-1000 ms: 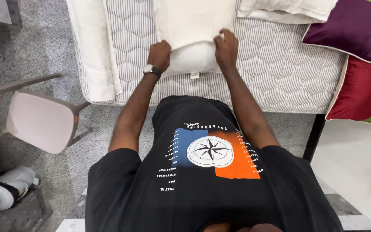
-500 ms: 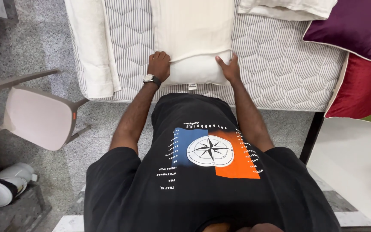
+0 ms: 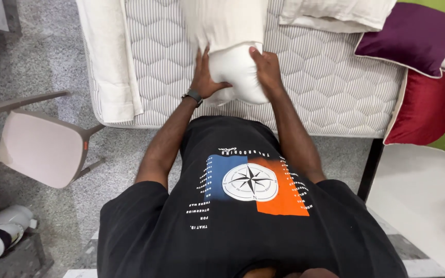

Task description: The person places a white pillow on a mattress and smooths it out. They then pick up a multi-colored pillowcase and insert the pillow into it, adjusting the fabric to fit properly.

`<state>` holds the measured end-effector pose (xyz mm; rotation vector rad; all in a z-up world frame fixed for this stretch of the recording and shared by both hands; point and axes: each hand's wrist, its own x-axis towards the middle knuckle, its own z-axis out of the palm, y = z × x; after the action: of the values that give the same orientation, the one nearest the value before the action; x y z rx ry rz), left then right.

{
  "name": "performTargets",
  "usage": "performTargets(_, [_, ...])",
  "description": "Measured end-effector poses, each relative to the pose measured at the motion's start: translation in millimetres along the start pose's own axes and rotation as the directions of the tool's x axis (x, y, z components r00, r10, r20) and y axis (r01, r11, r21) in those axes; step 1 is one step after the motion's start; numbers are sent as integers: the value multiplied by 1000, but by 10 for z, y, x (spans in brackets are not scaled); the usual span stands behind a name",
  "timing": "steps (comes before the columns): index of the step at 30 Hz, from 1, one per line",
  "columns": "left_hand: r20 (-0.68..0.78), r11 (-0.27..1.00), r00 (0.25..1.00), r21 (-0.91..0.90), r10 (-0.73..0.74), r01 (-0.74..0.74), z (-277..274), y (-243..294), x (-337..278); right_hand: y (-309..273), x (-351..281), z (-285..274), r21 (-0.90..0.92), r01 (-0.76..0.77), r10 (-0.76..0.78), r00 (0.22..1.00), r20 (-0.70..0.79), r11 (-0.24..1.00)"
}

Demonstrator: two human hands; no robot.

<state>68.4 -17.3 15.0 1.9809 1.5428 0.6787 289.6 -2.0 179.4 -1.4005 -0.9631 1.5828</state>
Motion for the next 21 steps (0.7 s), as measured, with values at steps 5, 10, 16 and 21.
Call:
performTargets(5, [55,920,996,-383,-67,83,-199,31,-256,91,-145,718,-650,183,-117,983,143,738])
performTargets(10, [32,877,900,-213,-435,431,7,-1049,-1155,172,-50,783,-300,542,-360,793,491,785])
performTargets(16, [-110,758,750,-138,-652,638,106,-1899,-1153,824,280,-119,-706,386,-387,906,170,594])
performTargets(21, [-300,978,934,20,-192,208,-160,-1015,-414,868,603,-450,-916,347,-647,749,141,202])
